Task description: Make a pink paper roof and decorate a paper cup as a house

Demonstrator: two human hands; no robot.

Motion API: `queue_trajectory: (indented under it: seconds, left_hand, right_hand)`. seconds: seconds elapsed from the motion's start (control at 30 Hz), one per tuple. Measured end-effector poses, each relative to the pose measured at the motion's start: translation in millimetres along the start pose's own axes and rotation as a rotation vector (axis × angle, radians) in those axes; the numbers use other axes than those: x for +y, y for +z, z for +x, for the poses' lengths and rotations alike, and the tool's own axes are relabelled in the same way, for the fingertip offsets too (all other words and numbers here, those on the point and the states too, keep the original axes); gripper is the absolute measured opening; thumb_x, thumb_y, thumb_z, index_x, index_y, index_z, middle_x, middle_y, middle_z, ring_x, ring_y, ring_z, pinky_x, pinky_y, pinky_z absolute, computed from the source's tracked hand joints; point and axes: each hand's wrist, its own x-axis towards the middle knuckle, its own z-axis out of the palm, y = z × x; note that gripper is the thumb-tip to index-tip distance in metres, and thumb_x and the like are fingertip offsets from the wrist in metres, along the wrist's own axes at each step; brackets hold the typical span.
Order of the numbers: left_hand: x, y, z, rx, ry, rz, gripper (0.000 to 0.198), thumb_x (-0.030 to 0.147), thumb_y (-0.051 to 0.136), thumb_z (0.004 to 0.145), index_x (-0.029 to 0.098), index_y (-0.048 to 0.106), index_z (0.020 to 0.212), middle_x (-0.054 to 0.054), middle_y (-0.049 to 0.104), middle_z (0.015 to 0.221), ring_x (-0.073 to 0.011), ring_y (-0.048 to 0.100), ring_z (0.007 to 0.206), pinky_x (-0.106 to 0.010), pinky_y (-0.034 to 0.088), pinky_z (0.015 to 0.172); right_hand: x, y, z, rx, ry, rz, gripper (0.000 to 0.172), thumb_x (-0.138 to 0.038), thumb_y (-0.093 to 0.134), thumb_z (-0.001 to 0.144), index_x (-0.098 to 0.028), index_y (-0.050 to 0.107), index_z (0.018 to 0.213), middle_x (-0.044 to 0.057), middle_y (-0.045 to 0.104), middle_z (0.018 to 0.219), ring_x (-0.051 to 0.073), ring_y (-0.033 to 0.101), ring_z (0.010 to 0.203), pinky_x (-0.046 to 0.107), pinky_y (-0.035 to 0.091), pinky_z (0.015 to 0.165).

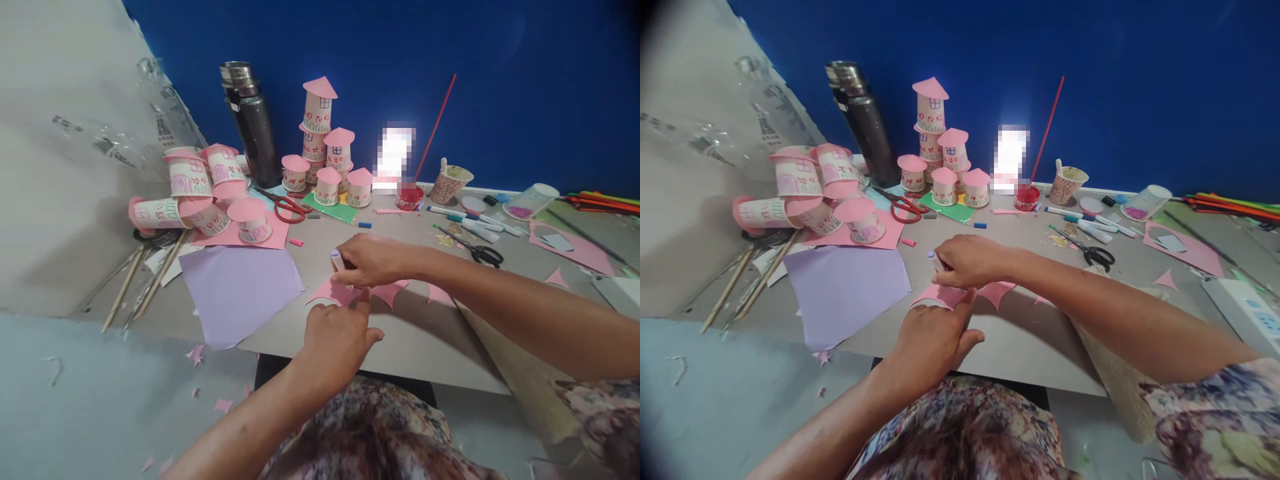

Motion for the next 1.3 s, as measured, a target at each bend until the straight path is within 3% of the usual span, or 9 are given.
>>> queue_trajectory:
  seconds: [0.13, 0.3, 0.47, 0.63, 0.73, 0.83, 1.07, 1.17, 1.3]
  left_hand:
    - [-1.5, 1.5, 1.5, -0.013, 0.017, -0.044, 0.077, 0.055, 0.061, 0.1, 0.016, 0.038, 0.163, -0.018, 0.081, 0.103, -0.0378, 0.078, 0.101, -0.046, 0.056, 0.086]
    - [-1.0, 1.2, 1.3, -0.026, 0.027, -0.063, 0.075, 0.058, 0.06, 0.1, 0.014, 0.044, 0.158, -0.02, 0.081, 0.101, -0.0394, 0.078, 0.1, -0.046, 0.056, 0.083]
    - [1.0, -1.9, 1.7, -0.06, 0.017, -0.071, 0.07, 0.055, 0.056, 0.102, 0.013, 0.046, 0.157, -0.019, 0.081, 0.098, -0.0394, 0.078, 0.099, -0.047, 0.055, 0.084]
    - [-14.2, -4.2, 11.1, 0.026, 0.003, -0.238, 0.044, 0.039, 0.05, 0.107, 0.023, 0.06, 0.146, -0.013, 0.081, 0.111, -0.0331, 0.077, 0.104, -0.041, 0.055, 0.085]
    - [-26.8, -7.3, 18.5, 0.155, 0.003, -0.381, 0.031, 0.031, 0.049, 0.107, 0.026, 0.071, 0.128, -0.007, 0.08, 0.116, -0.0252, 0.075, 0.108, -0.034, 0.053, 0.088]
    - [-32.5, -9.1, 25.7, 0.24, -0.011, -0.334, 0.022, 0.025, 0.057, 0.102, 0.024, 0.075, 0.114, -0.006, 0.076, 0.11, -0.0224, 0.072, 0.102, -0.031, 0.051, 0.083]
    - [-31.3, -2.5, 37.4, 0.23, 0.057, -0.193, 0.025, 0.018, 0.048, 0.103, 0.02, 0.074, 0.102, -0.006, 0.065, 0.107, -0.0183, 0.068, 0.091, -0.03, 0.048, 0.074]
    - [-43.2, -11.8, 39.0, 0.33, 0.045, -0.231, 0.024, 0.018, 0.048, 0.103, 0.021, 0.072, 0.103, -0.006, 0.065, 0.109, -0.0181, 0.067, 0.092, -0.031, 0.05, 0.078]
    - [-69.6, -31.5, 45.3, 0.429, -0.106, -0.149, 0.022, 0.021, 0.048, 0.102, 0.021, 0.071, 0.102, -0.008, 0.065, 0.11, -0.0217, 0.067, 0.095, -0.034, 0.05, 0.079]
  right_hand:
    - [-4.1, 3.9, 4.7, -0.035, -0.032, -0.127, 0.021, -0.032, 0.062, 0.093, -0.019, 0.064, 0.076, 0.003, 0.064, 0.068, 0.015, 0.044, 0.061, 0.03, 0.027, 0.058]
    - [-7.0, 7.8, 16.8, 0.058, -0.029, -0.204, 0.02, -0.032, 0.062, 0.095, -0.018, 0.068, 0.081, 0.005, 0.069, 0.073, 0.016, 0.049, 0.064, 0.031, 0.025, 0.058]
    - [6.4, -0.8, 12.7, 0.367, 0.033, 0.012, 0.022, -0.035, 0.062, 0.097, -0.018, 0.072, 0.088, 0.002, 0.069, 0.073, 0.015, 0.053, 0.065, 0.029, 0.03, 0.06]
    - [37.6, -7.0, -34.4, 0.733, 0.089, 0.22, 0.022, -0.036, 0.065, 0.093, -0.016, 0.076, 0.091, 0.002, 0.072, 0.074, 0.013, 0.054, 0.061, 0.029, 0.039, 0.061]
    - [59.3, -0.1, -65.4, 0.869, 0.174, 0.316, 0.024, -0.038, 0.068, 0.09, -0.018, 0.08, 0.096, 0.006, 0.079, 0.089, 0.014, 0.06, 0.065, 0.029, 0.044, 0.061]
    - [77.4, 10.3, -86.3, 0.905, 0.282, 0.423, 0.026, -0.04, 0.072, 0.087, -0.019, 0.081, 0.1, 0.007, 0.081, 0.095, 0.015, 0.061, 0.065, 0.029, 0.046, 0.059]
    - [103.5, 33.5, -99.3, 0.982, 0.406, 0.717, 0.031, -0.042, 0.071, 0.084, -0.017, 0.079, 0.1, 0.005, 0.077, 0.076, 0.013, 0.056, 0.056, 0.026, 0.042, 0.05]
    - [111.0, 38.6, -100.7, 1.024, 0.384, 0.774, 0.031, -0.042, 0.071, 0.084, -0.017, 0.079, 0.099, 0.005, 0.077, 0.077, 0.012, 0.056, 0.057, 0.027, 0.045, 0.053]
    - [118.2, 39.8, -103.4, 1.06, 0.389, 0.808, 0.033, -0.042, 0.071, 0.085, -0.016, 0.079, 0.103, 0.006, 0.078, 0.078, 0.012, 0.057, 0.058, 0.027, 0.047, 0.055]
